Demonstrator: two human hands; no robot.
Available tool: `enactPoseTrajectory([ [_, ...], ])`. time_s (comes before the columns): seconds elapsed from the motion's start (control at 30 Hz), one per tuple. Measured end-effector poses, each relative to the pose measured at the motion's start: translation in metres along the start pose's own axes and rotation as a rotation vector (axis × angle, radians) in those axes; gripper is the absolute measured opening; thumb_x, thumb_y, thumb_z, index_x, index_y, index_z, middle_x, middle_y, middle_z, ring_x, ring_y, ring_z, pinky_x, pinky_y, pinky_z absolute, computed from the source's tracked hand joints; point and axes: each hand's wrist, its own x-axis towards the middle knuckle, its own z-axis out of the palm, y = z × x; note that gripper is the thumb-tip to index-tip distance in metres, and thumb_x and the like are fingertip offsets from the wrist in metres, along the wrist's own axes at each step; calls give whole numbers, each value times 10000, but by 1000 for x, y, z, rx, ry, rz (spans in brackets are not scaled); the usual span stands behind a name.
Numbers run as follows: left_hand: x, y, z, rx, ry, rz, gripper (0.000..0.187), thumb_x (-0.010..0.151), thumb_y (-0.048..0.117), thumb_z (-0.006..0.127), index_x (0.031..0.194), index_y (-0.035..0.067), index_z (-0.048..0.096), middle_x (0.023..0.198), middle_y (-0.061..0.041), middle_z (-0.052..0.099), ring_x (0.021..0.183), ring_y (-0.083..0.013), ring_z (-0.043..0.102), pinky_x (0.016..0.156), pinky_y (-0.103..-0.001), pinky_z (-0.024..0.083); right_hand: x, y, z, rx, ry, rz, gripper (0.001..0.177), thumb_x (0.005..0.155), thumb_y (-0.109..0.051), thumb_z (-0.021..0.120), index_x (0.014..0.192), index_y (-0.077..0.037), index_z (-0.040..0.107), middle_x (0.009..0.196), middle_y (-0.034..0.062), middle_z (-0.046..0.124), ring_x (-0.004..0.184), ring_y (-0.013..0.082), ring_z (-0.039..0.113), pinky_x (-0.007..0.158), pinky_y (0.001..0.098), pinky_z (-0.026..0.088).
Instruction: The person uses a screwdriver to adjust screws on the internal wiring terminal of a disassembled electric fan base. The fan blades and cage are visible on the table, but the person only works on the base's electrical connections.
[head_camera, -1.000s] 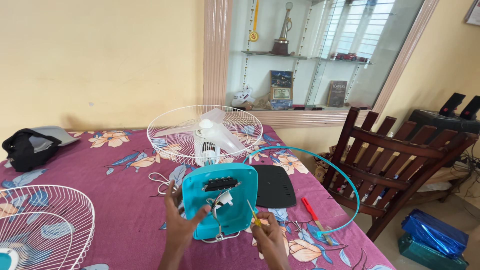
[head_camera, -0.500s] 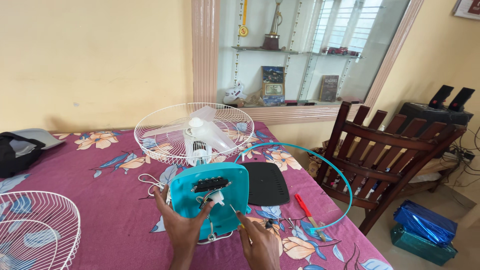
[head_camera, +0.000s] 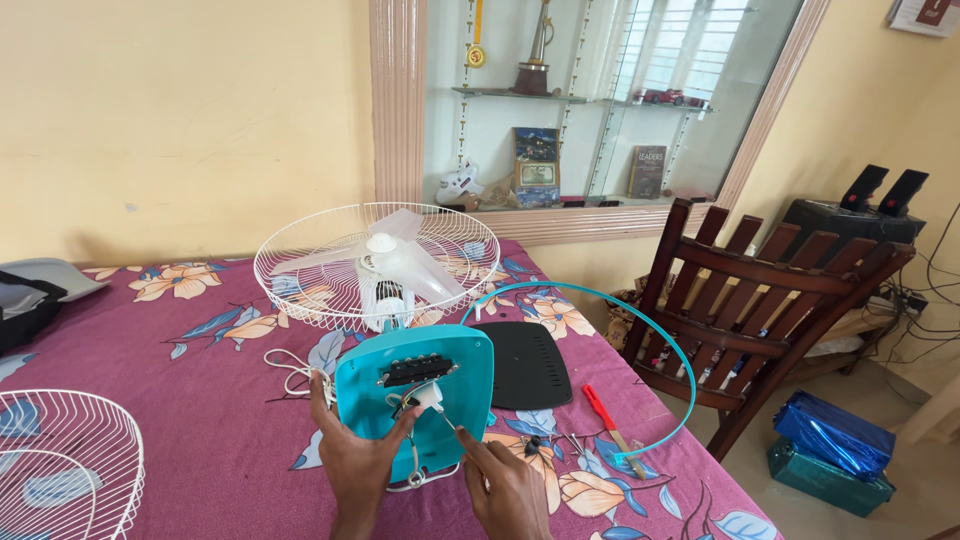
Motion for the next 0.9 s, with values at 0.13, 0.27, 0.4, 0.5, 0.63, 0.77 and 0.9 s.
enactPoseTrajectory([
  [0.13,1,2,-1,-3,-10,-43,1252,583,312,965,1545,-10,232,1187,-308,667,1050,-375,722,861,-449,598,4,-3,-2,5,-41,25,415,921,-151,689,1329,-220,712,672,47,659,490,178,625,457,398,457],
  [0.27,1,4,-2,-68,-52,-86,1197,607,318,938,1527,-15,248,1146,-275,693,995,-333,750,798,-412,630,5,-5,-4,15,-46,29,408,925,-152,688,1329,-208,709,665,48,656,485,171,621,457,393,455],
  [0.4,0,5,-3,-125,-28,30,1099,661,296,929,1483,-61,292,1183,-273,676,1001,-313,747,798,-386,636,5,-5,-4,1,-78,53,440,931,-164,691,1368,-218,705,661,65,662,487,183,621,469,398,455],
  [0.5,0,3,-3,-60,-31,-24,1062,626,266,952,1434,-56,343,1122,-252,704,966,-304,756,776,-389,632,6,-5,-2,30,-81,57,446,929,-154,681,1371,-216,700,700,61,697,510,176,655,475,393,478],
  [0.63,-1,-3,-2,-89,-46,-100,988,628,257,953,1380,-54,394,1096,-227,733,948,-274,773,777,-362,645,6,-2,0,47,-44,-14,404,936,-153,671,1338,-182,686,730,86,720,547,205,692,480,403,496],
  [0.77,0,-12,0,-117,-52,-136,926,622,244,962,1331,-47,441,1060,-207,761,933,-254,783,788,-349,649,7,-2,4,-45,-82,-3,458,967,-195,637,1425,-217,639,725,112,715,552,259,692,493,445,493],
  [0.9,1,-18,0,-259,-26,-45,995,660,229,950,1401,-66,354,1137,-202,686,988,-246,738,795,-355,641,7,-4,10,-84,-110,15,510,987,-218,601,1496,-235,582,710,142,703,545,301,692,516,462,514],
])
